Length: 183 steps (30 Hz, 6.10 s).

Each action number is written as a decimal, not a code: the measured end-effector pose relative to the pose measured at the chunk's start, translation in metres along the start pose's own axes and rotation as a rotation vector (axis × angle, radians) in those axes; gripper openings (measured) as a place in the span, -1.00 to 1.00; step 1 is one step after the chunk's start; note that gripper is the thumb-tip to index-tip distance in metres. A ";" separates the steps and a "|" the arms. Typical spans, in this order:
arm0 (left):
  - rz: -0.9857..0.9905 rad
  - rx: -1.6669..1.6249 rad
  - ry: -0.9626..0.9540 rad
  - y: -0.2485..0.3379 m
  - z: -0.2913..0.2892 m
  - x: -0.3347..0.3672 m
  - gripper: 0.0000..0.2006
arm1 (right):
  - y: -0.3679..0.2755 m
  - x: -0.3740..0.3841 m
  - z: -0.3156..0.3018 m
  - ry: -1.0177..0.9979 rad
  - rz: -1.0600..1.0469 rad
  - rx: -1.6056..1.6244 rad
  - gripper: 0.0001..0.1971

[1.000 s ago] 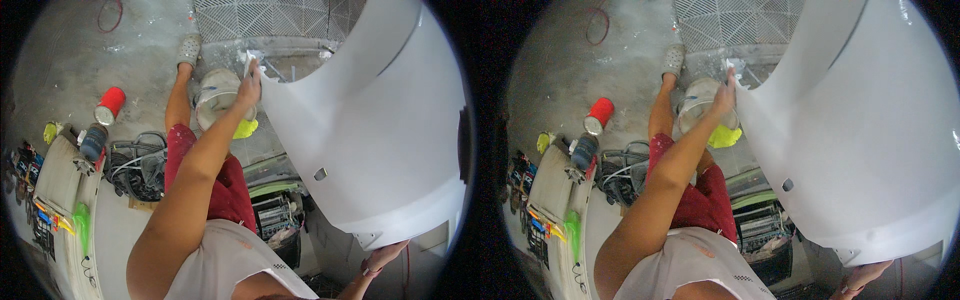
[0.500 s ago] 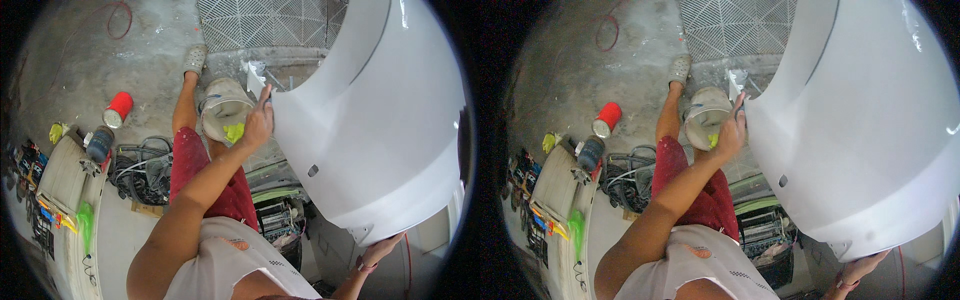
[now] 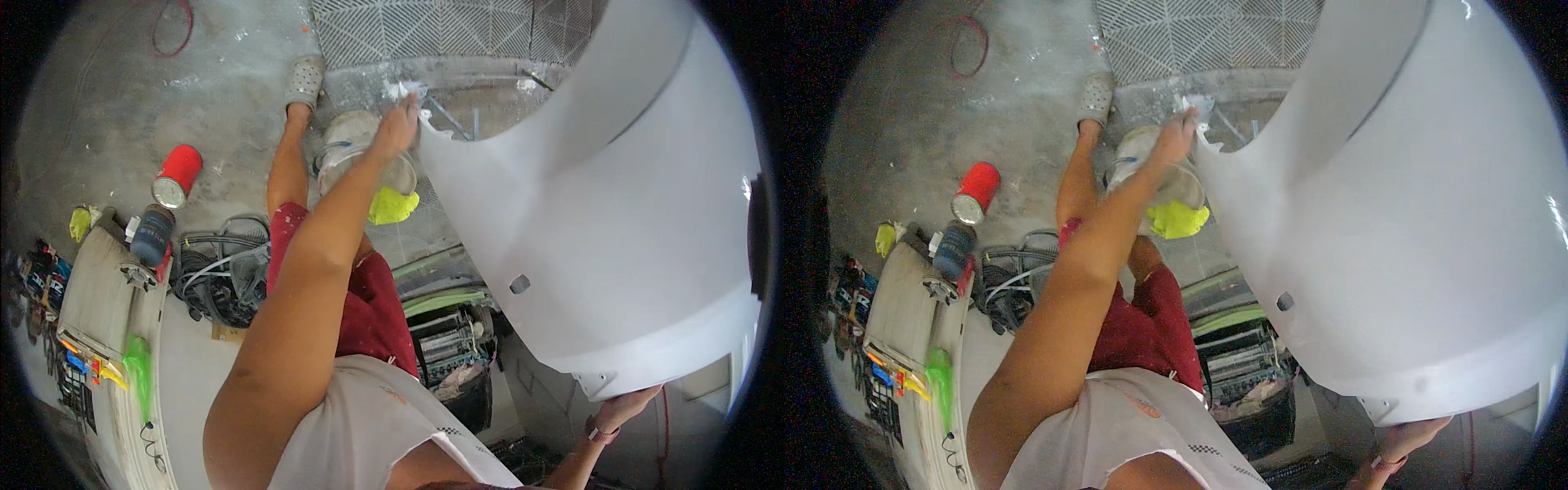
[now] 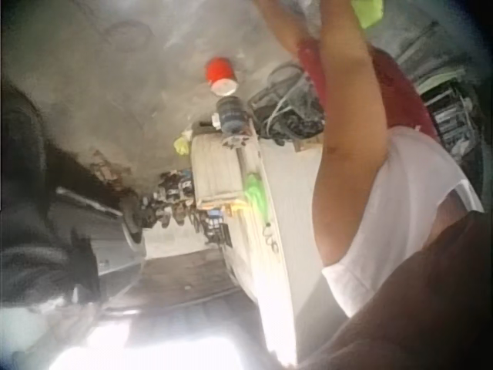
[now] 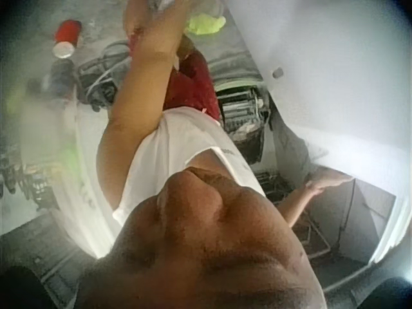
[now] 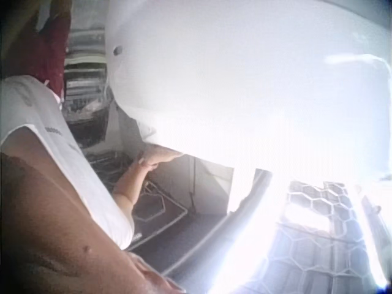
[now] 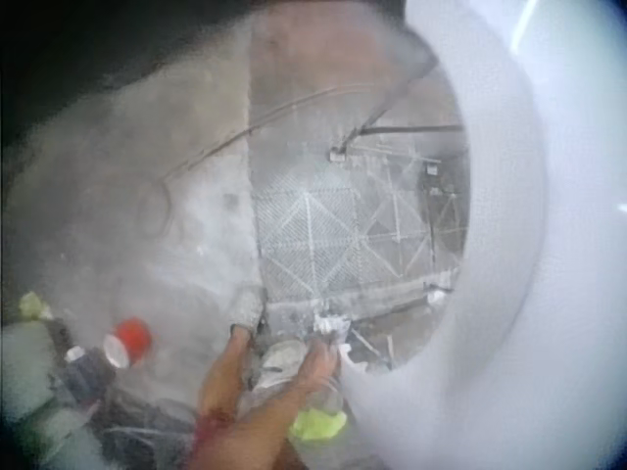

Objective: The person scrubs a white car bumper with a black sponge, rinses it in a bucket, and wipes it dry with a yellow cloth. The bumper is handled and turned to clean multiple surfaces.

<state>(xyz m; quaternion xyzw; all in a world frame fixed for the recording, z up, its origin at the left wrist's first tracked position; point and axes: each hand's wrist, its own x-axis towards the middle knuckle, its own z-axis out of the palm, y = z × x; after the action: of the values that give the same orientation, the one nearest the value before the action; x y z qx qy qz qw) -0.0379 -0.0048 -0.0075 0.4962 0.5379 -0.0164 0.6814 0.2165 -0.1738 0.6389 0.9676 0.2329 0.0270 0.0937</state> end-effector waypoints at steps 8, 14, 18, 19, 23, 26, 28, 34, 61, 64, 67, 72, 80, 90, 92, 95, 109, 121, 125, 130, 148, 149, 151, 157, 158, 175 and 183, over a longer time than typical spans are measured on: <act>0.173 -0.393 0.053 0.161 -0.033 -0.177 -0.39 | -0.003 0.006 0.026 -0.026 0.278 0.550 -0.26; 0.259 -0.522 0.153 0.319 -0.083 -0.198 -0.29 | 0.005 0.007 0.034 -0.133 0.202 0.393 -0.25; 0.053 -0.860 0.034 0.432 -0.153 -0.145 -0.29 | -0.007 0.005 0.036 -0.125 0.076 0.465 -0.28; 0.040 -0.902 0.057 0.456 -0.171 -0.127 -0.32 | -0.011 0.004 0.037 -0.078 0.091 0.463 -0.27; 0.186 -1.008 0.110 0.520 -0.240 -0.033 -0.42 | -0.027 0.002 0.034 -0.124 0.134 0.472 -0.26; 0.249 -0.783 0.101 0.519 -0.263 0.022 -0.40 | -0.036 0.001 0.032 -0.046 0.091 0.450 -0.23; 0.384 -0.555 0.129 0.504 -0.249 0.018 -0.35 | -0.039 0.001 0.030 -0.089 0.151 0.381 -0.22; 0.732 -0.051 0.337 0.424 -0.124 -0.170 -0.21 | -0.045 0.002 0.024 -0.120 0.123 0.274 -0.24; 0.715 -0.181 0.412 0.470 -0.173 -0.077 -0.18 | -0.047 -0.001 0.024 -0.071 0.011 0.308 -0.29; 0.972 0.173 0.496 0.425 -0.117 -0.154 -0.21 | -0.049 0.000 0.023 -0.060 0.066 0.297 -0.30; 0.898 0.105 0.519 0.448 -0.138 -0.115 -0.24 | -0.051 0.000 0.021 -0.066 0.069 0.269 -0.30; 0.712 -0.098 0.442 0.578 -0.226 0.002 -0.24 | -0.054 -0.001 0.019 -0.065 0.044 0.261 -0.29; 1.140 0.279 0.374 0.491 -0.097 -0.164 -0.11 | -0.050 -0.001 0.022 -0.062 0.053 0.254 -0.27; 0.938 0.020 0.440 0.634 -0.227 -0.006 -0.22 | -0.052 -0.005 0.021 -0.022 0.026 0.264 -0.26; 1.056 0.017 0.468 0.594 -0.190 -0.054 -0.24 | -0.053 -0.004 0.021 -0.001 0.030 0.272 -0.26; 1.218 0.243 0.431 0.515 -0.138 -0.132 -0.14 | -0.053 -0.003 0.023 -0.051 0.066 0.283 -0.27; 0.965 0.154 0.511 0.481 -0.127 -0.111 -0.19 | -0.051 -0.002 0.020 -0.078 0.064 0.250 -0.31; 0.507 -0.049 0.531 0.562 -0.237 0.036 -0.10 | -0.053 0.001 0.021 -0.077 0.042 0.228 -0.29; 0.661 0.041 0.635 0.515 -0.224 0.023 -0.04 | -0.051 0.000 0.022 -0.111 0.059 0.222 -0.28; 0.502 -0.387 0.435 0.487 -0.203 0.007 -0.02 | -0.056 -0.002 0.018 -0.064 0.024 0.246 -0.26; 0.405 -0.172 0.298 0.186 0.124 -0.346 -0.21 | -0.060 0.001 0.020 -0.005 0.019 0.165 -0.16; 0.475 -0.036 0.274 0.186 0.133 -0.367 -0.21 | -0.060 0.001 0.021 -0.010 0.021 0.173 -0.15; 0.660 0.119 0.306 0.203 0.128 -0.378 -0.20 | -0.061 0.003 0.021 -0.008 0.011 0.202 -0.14; 0.938 -0.094 0.543 0.359 0.023 -0.258 -0.20 | -0.058 0.007 0.025 -0.006 -0.011 0.175 -0.13; 0.973 -0.121 0.584 0.370 0.021 -0.256 -0.21 | -0.057 0.009 0.025 -0.014 -0.002 0.172 -0.13; 0.412 -0.255 0.413 0.327 -0.004 -0.220 -0.16 | -0.057 0.011 0.023 -0.049 0.011 0.164 -0.12; 0.301 -0.378 0.421 0.174 0.131 -0.278 -0.15 | -0.060 0.008 0.022 -0.029 -0.017 0.199 -0.12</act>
<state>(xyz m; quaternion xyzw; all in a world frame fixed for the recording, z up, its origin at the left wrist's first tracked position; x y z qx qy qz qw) 0.0358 -0.1497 0.3063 0.4273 0.5811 0.2879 0.6299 0.1992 -0.1216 0.6054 0.9704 0.2412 -0.0113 0.0008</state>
